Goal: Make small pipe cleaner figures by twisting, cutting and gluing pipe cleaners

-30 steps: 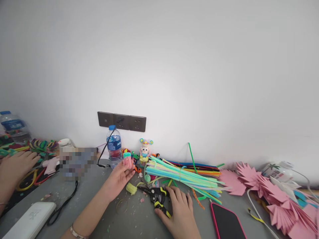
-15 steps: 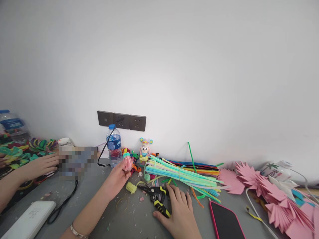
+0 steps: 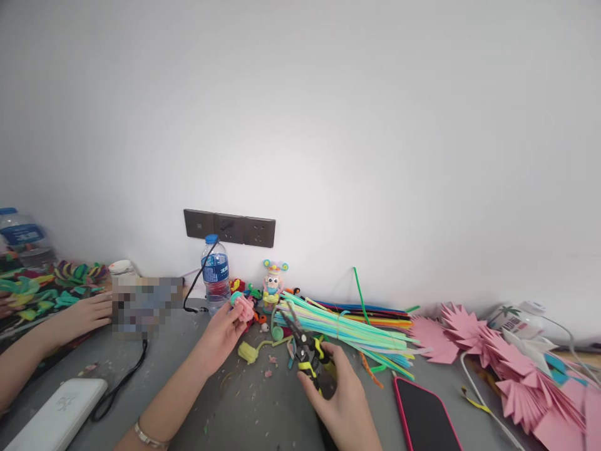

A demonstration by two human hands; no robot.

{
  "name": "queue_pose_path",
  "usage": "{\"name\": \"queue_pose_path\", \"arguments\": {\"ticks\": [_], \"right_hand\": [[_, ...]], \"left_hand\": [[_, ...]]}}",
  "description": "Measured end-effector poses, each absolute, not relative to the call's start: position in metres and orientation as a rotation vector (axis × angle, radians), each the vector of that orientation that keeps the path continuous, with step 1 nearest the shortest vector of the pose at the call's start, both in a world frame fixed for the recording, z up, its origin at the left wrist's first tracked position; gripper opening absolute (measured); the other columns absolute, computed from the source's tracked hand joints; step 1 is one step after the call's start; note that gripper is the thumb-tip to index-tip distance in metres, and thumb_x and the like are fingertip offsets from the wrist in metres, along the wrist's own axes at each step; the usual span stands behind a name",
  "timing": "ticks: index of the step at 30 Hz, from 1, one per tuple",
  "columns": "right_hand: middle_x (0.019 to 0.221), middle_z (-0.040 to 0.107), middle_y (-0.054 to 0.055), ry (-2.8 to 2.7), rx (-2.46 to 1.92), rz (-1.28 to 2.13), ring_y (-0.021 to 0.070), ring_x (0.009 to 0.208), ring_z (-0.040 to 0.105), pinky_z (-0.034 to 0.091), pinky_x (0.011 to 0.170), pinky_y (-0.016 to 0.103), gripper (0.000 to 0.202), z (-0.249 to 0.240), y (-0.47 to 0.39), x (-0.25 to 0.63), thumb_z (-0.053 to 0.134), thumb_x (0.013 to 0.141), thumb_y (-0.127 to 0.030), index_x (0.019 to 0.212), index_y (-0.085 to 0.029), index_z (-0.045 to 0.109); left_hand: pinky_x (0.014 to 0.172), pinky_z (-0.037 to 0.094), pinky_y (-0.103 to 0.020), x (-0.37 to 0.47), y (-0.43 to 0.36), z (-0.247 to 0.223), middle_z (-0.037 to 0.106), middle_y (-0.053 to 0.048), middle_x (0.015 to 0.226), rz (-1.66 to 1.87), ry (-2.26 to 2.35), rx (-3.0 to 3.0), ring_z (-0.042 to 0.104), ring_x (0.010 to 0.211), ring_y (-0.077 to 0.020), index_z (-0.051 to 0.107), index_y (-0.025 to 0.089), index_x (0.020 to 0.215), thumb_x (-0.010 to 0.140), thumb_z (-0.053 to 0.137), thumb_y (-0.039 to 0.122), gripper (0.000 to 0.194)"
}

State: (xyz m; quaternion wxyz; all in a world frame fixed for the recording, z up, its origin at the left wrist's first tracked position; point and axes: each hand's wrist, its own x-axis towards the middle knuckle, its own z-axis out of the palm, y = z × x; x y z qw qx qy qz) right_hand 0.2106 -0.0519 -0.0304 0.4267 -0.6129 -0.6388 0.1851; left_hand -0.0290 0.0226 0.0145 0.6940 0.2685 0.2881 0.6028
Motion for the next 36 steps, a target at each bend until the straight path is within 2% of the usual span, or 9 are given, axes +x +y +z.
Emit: {"name": "queue_pose_path", "arguments": {"ticks": [4, 7, 10, 13, 17, 19, 22, 26, 36], "right_hand": [[0.106, 0.068, 0.010, -1.201, -1.343, 0.638, 0.0292, 0.100, 0.065, 0.053, 0.083, 0.037, 0.048, -0.033, -0.053, 0.212, 0.063, 0.076, -0.056, 0.110, -0.022, 0.057], [0.100, 0.070, 0.009, -0.876, -1.140, 0.839, 0.0305, 0.100, 0.065, 0.052, 0.086, 0.043, 0.050, -0.026, -0.050, 0.211, 0.052, 0.080, -0.064, 0.107, -0.023, 0.062], [0.095, 0.071, 0.009, -0.671, -0.882, 1.056, 0.0316, 0.094, 0.067, 0.053, 0.084, 0.052, 0.055, -0.010, -0.046, 0.209, 0.041, 0.082, -0.067, 0.108, -0.024, 0.064], [0.090, 0.071, 0.009, -0.577, -0.800, 1.181, 0.0311, 0.088, 0.068, 0.053, 0.083, 0.054, 0.051, 0.003, -0.044, 0.209, 0.044, 0.082, -0.061, 0.110, -0.023, 0.064], [0.088, 0.069, 0.008, -0.661, -0.838, 1.204, 0.0299, 0.084, 0.067, 0.054, 0.081, 0.051, 0.047, -0.003, -0.046, 0.209, 0.050, 0.080, -0.056, 0.111, -0.022, 0.061], [0.091, 0.068, 0.008, -0.795, -0.947, 1.104, 0.0288, 0.084, 0.067, 0.054, 0.079, 0.046, 0.047, -0.014, -0.048, 0.209, 0.056, 0.078, -0.055, 0.112, -0.022, 0.059], [0.102, 0.065, 0.008, -1.076, -1.250, 0.705, 0.0274, 0.094, 0.064, 0.052, 0.081, 0.038, 0.051, -0.029, -0.053, 0.209, 0.067, 0.073, -0.046, 0.116, -0.022, 0.052], [0.115, 0.061, 0.011, -1.489, -1.450, 0.306, 0.0278, 0.101, 0.061, 0.050, 0.084, 0.039, 0.053, -0.036, -0.057, 0.206, 0.061, 0.074, -0.033, 0.123, -0.023, 0.045], [0.102, 0.067, 0.007, -1.858, -1.540, -0.001, 0.0255, 0.086, 0.063, 0.051, 0.072, 0.036, 0.047, -0.018, -0.064, 0.192, 0.056, 0.069, -0.019, 0.115, -0.025, 0.050]], "left_hand": [[0.062, 0.053, -0.017, -0.029, 0.022, 0.014, 0.068, 0.001, 0.080, 1.318, 0.703, 0.560, 0.062, 0.064, -0.0074, 0.061, 0.018, 0.097, 0.057, 0.089, 0.021, 0.049], [0.071, 0.056, -0.019, -0.028, 0.021, 0.013, 0.070, -0.003, 0.089, 1.273, 0.705, 0.613, 0.066, 0.072, -0.0092, 0.061, 0.016, 0.091, 0.060, 0.087, 0.018, 0.040], [0.072, 0.057, -0.020, -0.027, 0.019, 0.013, 0.071, -0.003, 0.088, 1.278, 0.700, 0.630, 0.067, 0.075, -0.0103, 0.063, 0.015, 0.087, 0.063, 0.086, 0.025, 0.035], [0.071, 0.057, -0.021, -0.027, 0.018, 0.015, 0.070, -0.001, 0.084, 1.310, 0.706, 0.623, 0.066, 0.075, -0.0108, 0.063, 0.016, 0.084, 0.061, 0.086, 0.033, 0.037], [0.072, 0.056, -0.022, -0.026, 0.017, 0.015, 0.072, -0.003, 0.086, 1.305, 0.744, 0.681, 0.068, 0.077, -0.0127, 0.063, 0.016, 0.079, 0.060, 0.087, 0.033, 0.035], [0.075, 0.056, -0.023, -0.024, 0.015, 0.014, 0.073, -0.004, 0.089, 1.289, 0.751, 0.720, 0.068, 0.082, -0.0144, 0.064, 0.016, 0.079, 0.062, 0.086, 0.032, 0.032], [0.080, 0.055, -0.024, -0.019, 0.010, 0.015, 0.074, -0.005, 0.091, 1.262, 0.751, 0.767, 0.068, 0.086, -0.0155, 0.065, 0.016, 0.077, 0.065, 0.084, 0.031, 0.027], [0.081, 0.054, -0.024, -0.009, -0.001, 0.018, 0.074, -0.006, 0.090, 1.235, 0.731, 0.766, 0.068, 0.085, -0.0150, 0.066, 0.015, 0.075, 0.066, 0.083, 0.029, 0.024], [0.079, 0.055, -0.022, 0.005, -0.014, 0.014, 0.073, -0.005, 0.087, 1.293, 0.656, 0.641, 0.066, 0.080, -0.0128, 0.071, 0.014, 0.080, 0.064, 0.085, 0.029, 0.025]]}}
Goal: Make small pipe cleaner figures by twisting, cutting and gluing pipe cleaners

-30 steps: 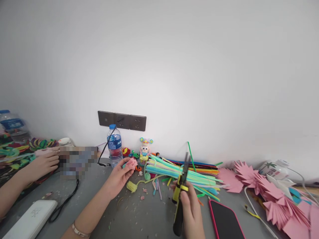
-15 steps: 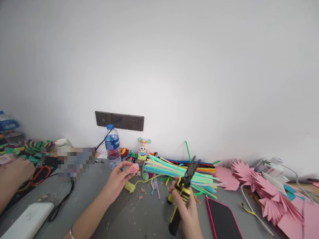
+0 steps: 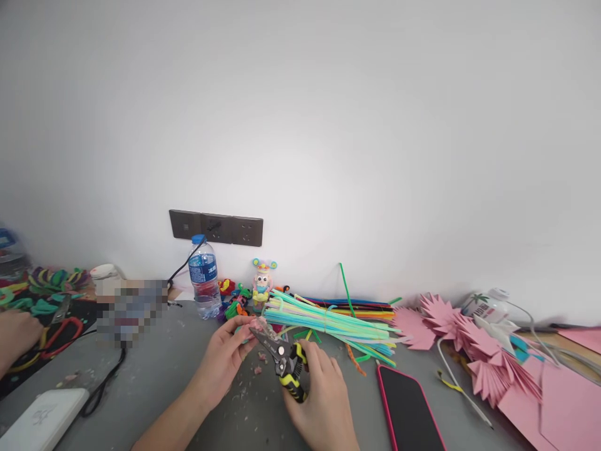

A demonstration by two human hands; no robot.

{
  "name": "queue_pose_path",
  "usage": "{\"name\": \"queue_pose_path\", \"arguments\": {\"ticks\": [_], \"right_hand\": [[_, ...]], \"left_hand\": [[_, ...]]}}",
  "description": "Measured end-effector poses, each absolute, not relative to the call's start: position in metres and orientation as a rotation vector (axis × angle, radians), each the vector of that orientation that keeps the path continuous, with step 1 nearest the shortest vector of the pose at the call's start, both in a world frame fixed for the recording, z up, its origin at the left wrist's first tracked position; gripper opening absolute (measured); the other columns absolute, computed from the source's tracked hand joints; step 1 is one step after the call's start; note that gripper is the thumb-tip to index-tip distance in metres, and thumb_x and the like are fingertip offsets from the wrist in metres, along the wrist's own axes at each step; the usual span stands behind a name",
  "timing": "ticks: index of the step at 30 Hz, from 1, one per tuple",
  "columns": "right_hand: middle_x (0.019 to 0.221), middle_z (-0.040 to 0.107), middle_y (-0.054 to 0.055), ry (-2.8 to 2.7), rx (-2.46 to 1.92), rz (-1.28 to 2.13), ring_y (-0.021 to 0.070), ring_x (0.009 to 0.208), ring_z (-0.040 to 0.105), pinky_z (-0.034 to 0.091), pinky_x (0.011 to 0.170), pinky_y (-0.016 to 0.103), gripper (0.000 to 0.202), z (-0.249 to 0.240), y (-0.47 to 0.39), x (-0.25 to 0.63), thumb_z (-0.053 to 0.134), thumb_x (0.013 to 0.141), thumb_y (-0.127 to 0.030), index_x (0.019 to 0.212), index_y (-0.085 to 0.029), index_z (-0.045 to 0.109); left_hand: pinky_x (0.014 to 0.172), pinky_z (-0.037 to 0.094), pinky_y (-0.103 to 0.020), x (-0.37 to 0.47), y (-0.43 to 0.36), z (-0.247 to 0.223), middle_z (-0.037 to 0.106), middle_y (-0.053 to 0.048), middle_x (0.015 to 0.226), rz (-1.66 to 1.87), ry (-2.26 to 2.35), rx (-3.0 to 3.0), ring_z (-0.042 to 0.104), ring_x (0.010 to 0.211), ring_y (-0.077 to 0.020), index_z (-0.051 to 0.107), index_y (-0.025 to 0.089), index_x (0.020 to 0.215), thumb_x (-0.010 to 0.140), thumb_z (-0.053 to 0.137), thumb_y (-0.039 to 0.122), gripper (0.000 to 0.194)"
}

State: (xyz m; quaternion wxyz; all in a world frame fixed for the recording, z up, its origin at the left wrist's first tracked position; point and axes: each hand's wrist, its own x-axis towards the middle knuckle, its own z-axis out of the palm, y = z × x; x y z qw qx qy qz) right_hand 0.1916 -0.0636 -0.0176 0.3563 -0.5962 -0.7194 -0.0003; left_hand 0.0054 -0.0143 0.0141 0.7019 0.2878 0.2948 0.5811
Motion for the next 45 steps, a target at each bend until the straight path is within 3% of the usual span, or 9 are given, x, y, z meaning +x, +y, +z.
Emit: {"name": "queue_pose_path", "arguments": {"ticks": [11, 16, 20, 24, 29, 33, 37, 41, 45], "right_hand": [[0.082, 0.072, 0.004, -1.803, -1.568, 0.106, 0.0239, 0.064, 0.068, 0.050, 0.054, 0.028, 0.050, -0.025, -0.063, 0.192, 0.059, 0.068, -0.026, 0.118, -0.026, 0.054], [0.067, 0.068, -0.001, -1.775, -1.562, 0.236, 0.0200, 0.052, 0.063, 0.045, 0.047, 0.025, 0.040, -0.025, -0.064, 0.191, 0.056, 0.070, -0.025, 0.110, -0.026, 0.055], [0.083, 0.067, 0.003, -1.601, -1.545, 0.246, 0.0205, 0.066, 0.063, 0.048, 0.059, 0.027, 0.041, -0.019, -0.060, 0.194, 0.059, 0.069, -0.028, 0.109, -0.024, 0.051], [0.076, 0.057, 0.000, -1.297, -1.516, 0.366, 0.0193, 0.065, 0.057, 0.047, 0.061, 0.028, 0.036, -0.017, -0.051, 0.209, 0.057, 0.072, -0.036, 0.104, -0.022, 0.048], [0.082, 0.053, 0.000, -1.079, -1.392, 0.455, 0.0191, 0.075, 0.054, 0.043, 0.068, 0.029, 0.038, -0.026, -0.041, 0.227, 0.060, 0.071, -0.042, 0.101, -0.022, 0.048], [0.082, 0.053, -0.001, -1.117, -1.334, 0.481, 0.0189, 0.076, 0.053, 0.043, 0.071, 0.030, 0.037, -0.026, -0.040, 0.224, 0.062, 0.072, -0.040, 0.101, -0.022, 0.048], [0.085, 0.056, 0.001, -1.217, -1.316, 0.468, 0.0208, 0.079, 0.055, 0.043, 0.073, 0.031, 0.038, -0.020, -0.044, 0.215, 0.061, 0.072, -0.040, 0.102, -0.022, 0.048], [0.094, 0.058, 0.004, -1.307, -1.335, 0.467, 0.0224, 0.084, 0.056, 0.045, 0.074, 0.033, 0.042, -0.020, -0.046, 0.211, 0.060, 0.073, -0.039, 0.110, -0.021, 0.046], [0.093, 0.059, 0.004, -1.305, -1.343, 0.468, 0.0220, 0.082, 0.057, 0.045, 0.072, 0.032, 0.042, -0.021, -0.046, 0.213, 0.059, 0.074, -0.039, 0.110, -0.021, 0.047]], "left_hand": [[0.081, 0.056, -0.027, 0.009, -0.017, 0.013, 0.074, -0.006, 0.083, 1.323, 0.698, 0.595, 0.069, 0.080, -0.0167, 0.071, 0.013, 0.072, 0.057, 0.089, 0.028, 0.028], [0.085, 0.055, -0.027, 0.007, -0.015, 0.014, 0.074, -0.007, 0.088, 1.320, 0.732, 0.659, 0.069, 0.085, -0.0174, 0.071, 0.013, 0.074, 0.060, 0.087, 0.028, 0.026], [0.081, 0.055, -0.027, 0.002, -0.011, 0.012, 0.074, -0.007, 0.092, 1.318, 0.794, 0.811, 0.068, 0.088, -0.0187, 0.071, 0.015, 0.079, 0.065, 0.083, 0.033, 0.025], [0.065, 0.052, -0.025, 0.002, -0.015, 0.011, 0.074, -0.008, 0.087, 1.153, 0.872, 1.321, 0.067, 0.079, -0.0205, 0.071, 0.017, 0.082, 0.072, 0.077, 0.034, 0.021], [0.077, 0.047, -0.027, 0.007, -0.030, 0.015, 0.075, -0.007, 0.088, 0.928, 0.789, 1.852, 0.066, 0.086, -0.0221, 0.074, 0.022, 0.084, 0.079, 0.069, 0.029, 0.010], [0.079, 0.045, -0.027, 0.005, -0.033, 0.013, 0.074, -0.005, 0.083, 0.884, 0.785, 1.938, 0.066, 0.084, -0.0214, 0.074, 0.024, 0.087, 0.080, 0.064, 0.024, 0.012], [0.079, 0.045, -0.026, 0.001, -0.035, 0.018, 0.074, -0.005, 0.089, 0.926, 0.797, 1.955, 0.064, 0.087, -0.0218, 0.075, 0.025, 0.084, 0.076, 0.067, 0.023, 0.012], [0.082, 0.045, -0.027, -0.015, -0.038, 0.054, 0.074, -0.005, 0.090, 1.091, 0.860, 1.939, 0.064, 0.090, -0.0236, 0.076, 0.026, 0.083, 0.075, 0.068, 0.025, 0.011], [0.076, 0.045, -0.026, -0.090, -0.019, 0.106, 0.073, -0.004, 0.087, 1.430, 1.430, 1.967, 0.064, 0.082, -0.0212, 0.071, 0.023, 0.084, 0.082, 0.060, 0.033, 0.016]]}}
